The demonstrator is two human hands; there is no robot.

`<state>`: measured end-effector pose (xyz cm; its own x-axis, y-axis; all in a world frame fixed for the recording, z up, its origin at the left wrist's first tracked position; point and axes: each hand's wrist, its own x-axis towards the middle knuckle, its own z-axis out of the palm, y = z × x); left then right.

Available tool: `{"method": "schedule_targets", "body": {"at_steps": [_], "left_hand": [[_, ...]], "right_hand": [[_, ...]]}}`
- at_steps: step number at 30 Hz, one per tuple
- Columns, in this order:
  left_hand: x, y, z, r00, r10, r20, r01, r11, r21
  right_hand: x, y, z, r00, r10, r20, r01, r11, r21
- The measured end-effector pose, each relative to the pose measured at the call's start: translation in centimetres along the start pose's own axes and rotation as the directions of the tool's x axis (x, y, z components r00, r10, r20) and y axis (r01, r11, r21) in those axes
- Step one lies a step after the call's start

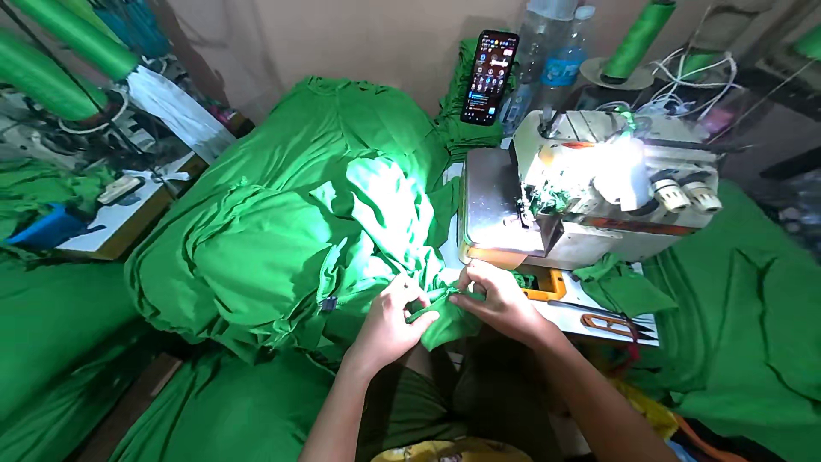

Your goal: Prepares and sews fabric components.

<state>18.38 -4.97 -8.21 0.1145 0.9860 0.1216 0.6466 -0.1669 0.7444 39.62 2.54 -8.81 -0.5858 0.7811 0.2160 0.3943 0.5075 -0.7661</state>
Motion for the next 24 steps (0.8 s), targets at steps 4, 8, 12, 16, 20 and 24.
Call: {"method": "schedule_targets", "body": {"at_steps": [4,8,12,16,20,24], "left_hand": [[-0.7,0.7,-0.2,0.999,0.041,0.015,-0.04,0.997,-0.068],[-0.8,1.5,-0.8,0.992,0.066,0.112,-0.056,0.994,-0.089],[-1.3,2.1,-0.6,0.994,0.083,0.072,-0.077,0.994,-0.082],[-1.7,2.9,0.8,0.997,0.019,-0.072,-0.032,0.983,-0.179],[-1.4,2.6,1.5,0.998,-0.054,-0.045,0.039,0.957,-0.287],[2.4,4.4,1.9,0.964,0.155,-0.216,-0.155,0.988,0.014]], "right_hand": [[-0.7,-0.6,-0.2,0.995,-0.046,-0.084,0.049,0.998,0.034],[-1.5,-1.6,-0.5,0.993,-0.06,-0.106,0.065,0.997,0.042],[-2.4,-1.9,-0.4,0.972,-0.128,-0.197,0.137,0.99,0.034],[-3.0,-1.7,-0.4,0.916,-0.232,-0.326,0.195,0.97,-0.144],[-3.2,-0.6,-0.1,0.818,-0.36,-0.448,0.228,0.919,-0.322],[-2.6,1.8,-0.2,0.702,-0.212,-0.679,0.177,0.977,-0.121]]}}
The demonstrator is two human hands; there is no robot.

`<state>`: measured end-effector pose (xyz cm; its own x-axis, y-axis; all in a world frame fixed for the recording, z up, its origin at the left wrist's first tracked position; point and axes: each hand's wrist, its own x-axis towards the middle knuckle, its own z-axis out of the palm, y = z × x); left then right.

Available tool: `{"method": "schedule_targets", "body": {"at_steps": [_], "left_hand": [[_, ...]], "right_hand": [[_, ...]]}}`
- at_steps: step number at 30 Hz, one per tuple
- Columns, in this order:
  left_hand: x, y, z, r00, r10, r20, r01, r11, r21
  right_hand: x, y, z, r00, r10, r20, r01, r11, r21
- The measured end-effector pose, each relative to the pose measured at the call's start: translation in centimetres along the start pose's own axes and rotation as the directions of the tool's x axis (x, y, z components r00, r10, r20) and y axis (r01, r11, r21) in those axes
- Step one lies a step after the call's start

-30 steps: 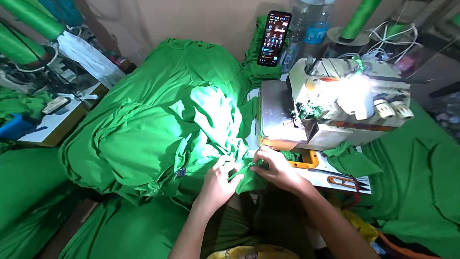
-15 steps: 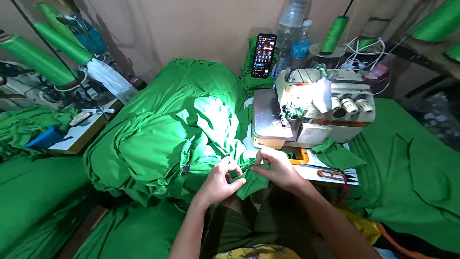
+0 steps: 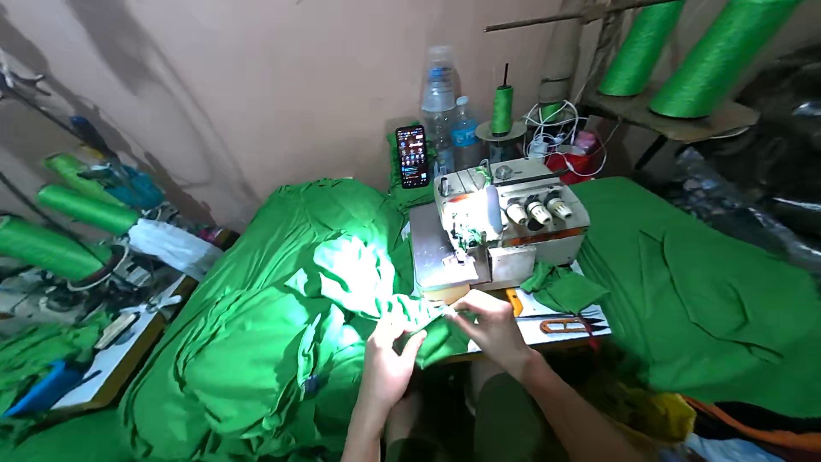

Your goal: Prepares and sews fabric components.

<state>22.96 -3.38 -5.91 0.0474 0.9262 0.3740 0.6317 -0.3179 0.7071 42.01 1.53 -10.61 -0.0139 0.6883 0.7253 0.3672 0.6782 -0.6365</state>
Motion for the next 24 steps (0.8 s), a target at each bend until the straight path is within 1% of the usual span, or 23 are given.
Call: {"method": "schedule_targets", "body": {"at_steps": [1,2,3,4,5,6,7,8,9,10,11,12,13,14,15,16,17,18,19,20,21,22,24], "left_hand": [[1.9,0.8,0.6,0.996,0.088,-0.011,-0.088,0.995,0.047],[3.9,1.9,1.4,0.991,0.136,0.012,-0.136,0.986,0.097],[5.9,3.0,2.3,0.989,0.132,0.064,-0.14,0.978,0.155],[7.7,3.9,3.2,0.987,0.098,0.126,-0.124,0.969,0.215],[9.2,4.3,4.1,0.982,0.062,0.18,-0.111,0.954,0.277],[10.4,4.1,5.0,0.976,0.054,0.209,-0.125,0.932,0.341],[11.2,3.7,5.7,0.973,0.021,0.23,-0.111,0.915,0.387],[11.5,3.3,6.0,0.974,-0.029,0.226,-0.063,0.919,0.39],[11.5,2.9,6.1,0.982,-0.053,0.182,-0.015,0.934,0.356],[11.2,2.8,6.0,0.986,-0.08,0.145,0.033,0.952,0.305],[10.9,2.7,6.1,0.992,-0.079,0.099,0.051,0.965,0.257],[10.6,2.6,6.3,0.996,-0.063,0.055,0.049,0.972,0.231],[10.4,2.6,6.4,0.998,-0.056,0.028,0.049,0.975,0.219],[10.6,2.7,6.4,0.998,-0.057,0.015,0.053,0.973,0.224],[11.2,2.9,6.3,0.995,-0.094,0.022,0.085,0.967,0.241],[11.8,3.1,6.2,0.989,-0.143,0.039,0.128,0.956,0.264],[12.5,3.1,6.0,0.979,-0.192,0.066,0.166,0.944,0.285],[13.1,2.5,6.1,0.973,-0.211,0.092,0.177,0.941,0.288],[13.5,1.1,6.4,0.983,-0.155,0.094,0.124,0.953,0.277],[13.8,-0.8,6.8,0.992,-0.075,0.1,0.047,0.965,0.258],[13.9,-1.9,6.9,0.994,-0.021,0.105,-0.003,0.975,0.223],[13.9,-1.9,6.7,0.995,0.008,0.102,-0.027,0.982,0.186],[14.0,-0.2,5.8,0.997,0.013,0.08,-0.022,0.994,0.11]], "right_hand": [[0.1,0.5,0.2,0.986,0.134,-0.103,-0.118,0.982,0.145],[0.4,0.8,0.4,0.936,0.297,-0.189,-0.227,0.92,0.319],[0.6,0.8,0.6,0.849,0.469,-0.244,-0.311,0.817,0.486],[0.9,0.6,0.8,0.733,0.633,-0.25,-0.368,0.678,0.637],[1.3,0.2,1.0,0.61,0.765,-0.208,-0.397,0.522,0.755],[1.3,-0.3,1.0,0.509,0.852,-0.122,-0.421,0.37,0.828],[1.1,-0.7,0.8,0.438,0.899,-0.017,-0.44,0.231,0.868],[0.7,-0.9,0.3,0.4,0.912,0.093,-0.461,0.113,0.88],[0.2,-1.0,-0.3,0.383,0.901,0.202,-0.487,0.011,0.873],[-0.3,-1.1,-1.0,0.375,0.882,0.286,-0.515,-0.058,0.855],[-0.6,-1.2,-1.5,0.381,0.865,0.327,-0.524,-0.089,0.847],[-0.9,-1.1,-1.9,0.409,0.85,0.332,-0.53,-0.075,0.845],[-1.1,-0.9,-2.0,0.459,0.837,0.298,-0.542,-0.002,0.84],[-1.2,-0.5,-1.9,0.528,0.822,0.214,-0.546,0.135,0.827],[-1.0,-0.1,-1.5,0.6,0.795,0.091,-0.532,0.311,0.787],[-0.6,0.4,-1.1,0.658,0.752,-0.041,-0.509,0.485,0.711],[-0.1,0.7,-0.7,0.701,0.696,-0.153,-0.482,0.622,0.617],[0.4,1.0,-0.3,0.73,0.645,-0.226,-0.462,0.709,0.532],[1.0,1.2,0.0,0.745,0.615,-0.257,-0.457,0.752,0.475],[1.4,1.4,0.2,0.752,0.611,-0.247,-0.465,0.757,0.459],[1.8,1.7,0.3,0.75,0.626,-0.215,-0.479,0.737,0.476],[2.1,2.0,0.4,0.738,0.65,-0.18,-0.493,0.702,0.514],[2.7,2.3,0.4,0.716,0.684,-0.136,-0.512,0.649,0.563]]}}
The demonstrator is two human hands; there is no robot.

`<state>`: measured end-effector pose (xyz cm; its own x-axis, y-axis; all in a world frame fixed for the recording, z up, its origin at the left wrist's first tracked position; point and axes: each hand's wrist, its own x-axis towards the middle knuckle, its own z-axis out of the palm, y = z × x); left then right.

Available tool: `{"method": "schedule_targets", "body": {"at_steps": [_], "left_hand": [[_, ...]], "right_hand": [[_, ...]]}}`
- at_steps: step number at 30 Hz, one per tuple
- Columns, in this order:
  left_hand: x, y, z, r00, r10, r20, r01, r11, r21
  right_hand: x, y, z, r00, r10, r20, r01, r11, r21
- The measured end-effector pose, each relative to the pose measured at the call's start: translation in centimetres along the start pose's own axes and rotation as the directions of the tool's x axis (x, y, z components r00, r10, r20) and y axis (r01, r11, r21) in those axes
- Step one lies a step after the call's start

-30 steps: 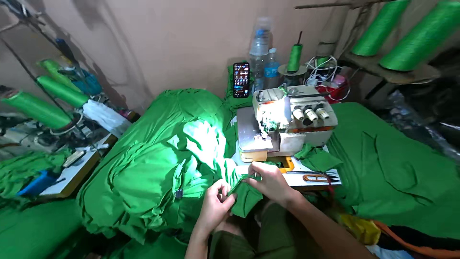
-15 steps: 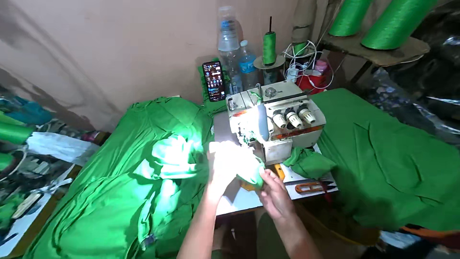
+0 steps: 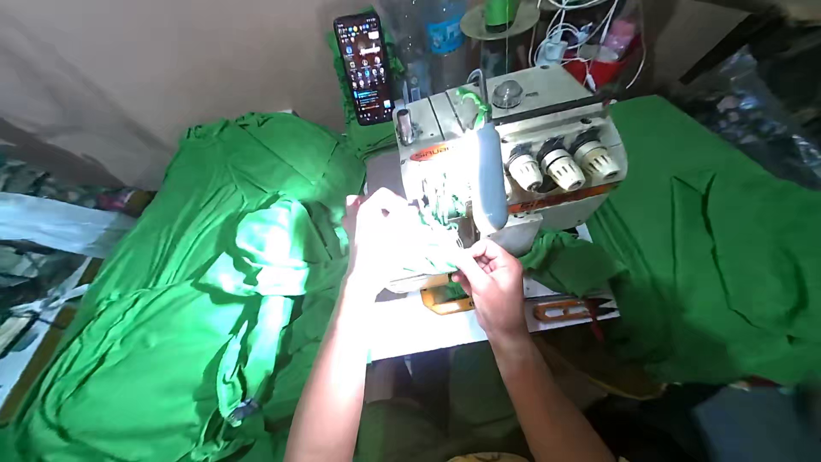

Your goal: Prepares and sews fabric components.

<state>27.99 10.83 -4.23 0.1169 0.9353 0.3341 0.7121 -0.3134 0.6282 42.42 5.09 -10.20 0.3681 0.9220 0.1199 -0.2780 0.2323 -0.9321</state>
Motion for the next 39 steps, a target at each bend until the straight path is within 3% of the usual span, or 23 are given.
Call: {"method": "schedule_targets", "body": {"at_steps": [2,3,6,8,10,13,15,17,20,22,24,26,27,29,30,32,34,36,39], "left_hand": [[0.4,0.4,-1.1,0.994,0.103,-0.026,-0.105,0.992,-0.072],[0.4,0.2,-2.0,0.991,0.134,0.03,-0.131,0.988,-0.084],[0.7,0.9,-4.9,0.928,0.042,0.369,-0.061,0.997,0.039],[1.3,0.9,-5.3,0.881,0.145,0.451,-0.207,0.974,0.091],[1.8,1.6,-5.9,0.853,0.228,0.47,-0.284,0.958,0.05],[1.9,3.0,-6.7,0.868,0.202,0.453,-0.244,0.969,0.036],[2.0,3.2,-6.5,0.902,0.179,0.393,-0.206,0.978,0.028],[1.6,2.9,-6.4,0.919,0.205,0.336,-0.185,0.979,-0.091],[1.0,2.2,-7.2,0.865,0.354,0.355,-0.218,0.903,-0.371],[0.6,2.5,-7.9,0.826,0.36,0.434,-0.264,0.927,-0.265],[0.2,3.0,-7.6,0.858,0.27,0.437,-0.273,0.96,-0.058],[0.4,2.7,-5.8,0.924,0.302,0.235,-0.322,0.945,0.052],[0.8,2.1,-5.0,0.935,0.338,0.107,-0.347,0.934,0.084],[1.8,0.9,-4.2,0.903,0.425,-0.058,-0.423,0.905,0.046],[2.2,0.5,-4.2,0.891,0.45,-0.058,-0.452,0.891,-0.03],[2.1,0.6,-5.2,0.91,0.386,0.154,-0.34,0.904,-0.259],[2.0,1.6,-6.1,0.904,0.252,0.346,-0.135,0.935,-0.329],[2.1,2.7,-7.0,0.899,0.153,0.409,-0.087,0.981,-0.176],[1.5,2.4,-7.0,0.853,0.176,0.492,-0.204,0.979,0.004]], "right_hand": [[0.4,-0.2,0.2,1.0,0.023,-0.001,-0.023,1.0,0.004],[0.4,-0.3,0.2,1.0,0.017,0.005,-0.017,1.0,-0.01],[-0.1,-0.6,-1.5,0.999,-0.027,0.044,0.033,0.99,-0.139],[-1.1,-1.0,-4.3,0.989,-0.078,0.126,0.113,0.947,-0.3],[-2.5,-1.7,-7.5,0.968,-0.186,0.168,0.246,0.83,-0.501],[-5.0,-3.1,-10.4,0.881,-0.456,0.127,0.404,0.586,-0.702],[-5.6,-3.6,-9.6,0.81,-0.576,0.11,0.502,0.583,-0.639],[-4.9,-3.3,-6.8,0.762,-0.627,0.163,0.609,0.608,-0.509],[-1.8,-1.9,-1.0,0.682,-0.689,0.247,0.705,0.529,-0.472],[-0.1,-1.6,1.5,0.63,-0.721,0.288,0.729,0.421,-0.54],[1.2,-2.0,2.3,0.593,-0.734,0.33,0.762,0.379,-0.525],[1.9,-3.0,2.3,0.625,-0.679,0.385,0.769,0.451,-0.453],[2.1,-3.6,2.1,0.671,-0.617,0.412,0.741,0.539,-0.399],[2.4,-4.7,1.6,0.767,-0.443,0.464,0.611,0.727,-0.315],[2.6,-5.3,1.3,0.796,-0.344,0.498,0.529,0.796,-0.295],[2.9,-6.4,0.8,0.793,-0.184,0.581,0.419,0.857,-0.3],[3.0,-7.3,0.5,0.789,-0.077,0.61,0.347,0.875,-0.338],[3.1,-7.8,0.5,0.801,-0.072,0.594,0.299,0.908,-0.292],[2.5,-7.8,0.1,0.843,-0.072,0.534,0.238,0.938,-0.25]]}}
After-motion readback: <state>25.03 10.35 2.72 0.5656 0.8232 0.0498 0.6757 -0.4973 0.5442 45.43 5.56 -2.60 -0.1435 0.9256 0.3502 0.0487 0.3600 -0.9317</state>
